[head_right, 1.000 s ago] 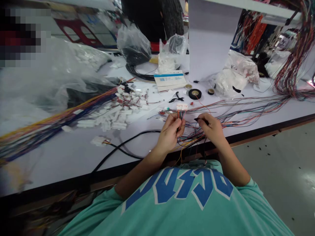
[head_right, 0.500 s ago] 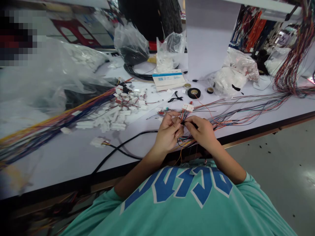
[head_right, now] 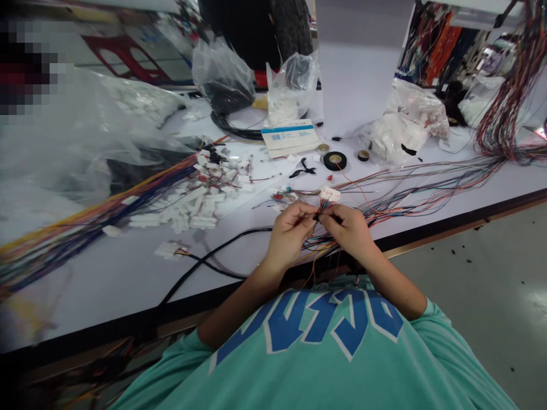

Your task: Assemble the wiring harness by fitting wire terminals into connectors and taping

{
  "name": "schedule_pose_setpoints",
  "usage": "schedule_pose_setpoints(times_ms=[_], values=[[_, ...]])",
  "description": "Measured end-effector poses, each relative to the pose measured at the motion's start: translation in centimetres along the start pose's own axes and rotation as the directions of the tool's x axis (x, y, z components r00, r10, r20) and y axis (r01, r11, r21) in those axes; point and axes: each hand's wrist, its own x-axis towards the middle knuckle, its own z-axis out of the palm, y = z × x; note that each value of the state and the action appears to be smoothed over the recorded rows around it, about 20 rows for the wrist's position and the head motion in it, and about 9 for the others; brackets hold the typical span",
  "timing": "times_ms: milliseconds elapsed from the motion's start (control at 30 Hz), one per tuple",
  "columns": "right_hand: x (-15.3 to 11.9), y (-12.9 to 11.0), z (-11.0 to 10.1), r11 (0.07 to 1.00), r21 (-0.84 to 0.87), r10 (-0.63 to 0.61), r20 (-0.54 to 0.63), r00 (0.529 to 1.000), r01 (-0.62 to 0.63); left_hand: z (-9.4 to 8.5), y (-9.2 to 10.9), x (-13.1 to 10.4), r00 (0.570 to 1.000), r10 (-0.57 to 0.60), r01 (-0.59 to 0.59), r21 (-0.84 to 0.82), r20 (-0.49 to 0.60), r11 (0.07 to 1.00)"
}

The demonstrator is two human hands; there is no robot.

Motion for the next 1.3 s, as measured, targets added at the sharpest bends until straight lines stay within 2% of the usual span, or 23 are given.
schedule_pose_setpoints(times_ms=[67,167,267,333,433,533,600,733,833,933,1000,1033,1133,1167,1200,1233,1300], values=[[0.0,0.0,0.0,1.000,-0.009,0.005,-0.008,1.000,-0.005,-0.1,0.4,-0.2,0.997,0.083,-0.081,0.163,-0.006,0.983],[-0.1,0.0,0.1,0.999,-0.045,0.010,-0.047,0.999,-0.012,-0.2,0.9,-0.5,0.981,0.185,-0.195,0.330,0.060,0.924],[-0.3,0.0,0.3,0.995,-0.097,-0.002,-0.070,0.998,-0.005,-0.2,0.9,-0.5,0.980,0.187,-0.198,0.378,0.066,0.904],[-0.5,0.0,0.4,0.991,-0.136,-0.030,-0.063,0.998,0.021,-0.1,0.7,-0.5,0.990,0.140,-0.133,0.341,0.004,0.931],[-0.7,0.1,0.3,0.979,-0.188,-0.093,-0.036,0.995,0.085,0.0,0.2,-0.3,0.996,0.055,-0.039,0.197,-0.077,0.980],[-0.5,0.6,0.0,0.962,-0.232,-0.149,0.003,0.989,0.146,0.2,-0.1,-0.3,0.988,0.023,-0.018,0.031,-0.150,0.999],[-0.3,1.1,-0.1,0.948,-0.263,-0.181,0.019,0.983,0.179,0.4,-0.1,-0.3,0.987,-0.015,0.001,-0.086,-0.158,0.996],[0.2,2.4,0.4,0.910,-0.318,-0.304,-0.074,0.950,0.266,0.7,0.3,0.0,0.988,-0.150,0.132,-0.266,-0.048,0.955],[0.5,3.0,1.0,0.884,-0.328,-0.409,-0.203,0.890,0.332,0.7,0.7,0.3,0.980,-0.200,0.196,-0.319,0.022,0.927],[0.8,3.3,1.5,0.881,-0.283,-0.455,-0.279,0.846,0.380,0.5,1.0,0.7,0.971,-0.234,0.236,-0.379,0.051,0.895],[0.9,3.4,2.0,0.903,-0.181,-0.427,-0.307,0.850,0.389,0.1,1.1,1.0,0.948,-0.290,0.320,-0.419,0.135,0.850],[0.9,3.5,2.3,0.917,-0.102,-0.397,-0.323,0.859,0.386,-0.1,1.1,1.1,0.919,-0.332,0.393,-0.425,0.212,0.816],[0.8,3.8,3.4,0.926,0.153,-0.273,-0.361,0.892,0.345,-0.8,1.0,1.5,0.775,-0.448,0.620,-0.396,0.447,0.677],[0.7,3.9,3.7,0.925,0.212,-0.227,-0.360,0.905,0.316,-0.9,0.9,1.5,0.734,-0.470,0.666,-0.388,0.490,0.637],[0.6,3.9,3.9,0.926,0.251,-0.184,-0.353,0.917,0.282,-1.1,0.9,1.6,0.713,-0.482,0.690,-0.389,0.509,0.610],[0.6,3.8,3.8,0.930,0.275,-0.145,-0.338,0.930,0.245,-1.1,0.8,1.6,0.713,-0.485,0.693,-0.400,0.507,0.600],[0.5,3.4,3.2,0.932,0.322,-0.075,-0.282,0.956,0.168,-1.1,0.9,1.5,0.759,-0.464,0.645,-0.429,0.457,0.632]])
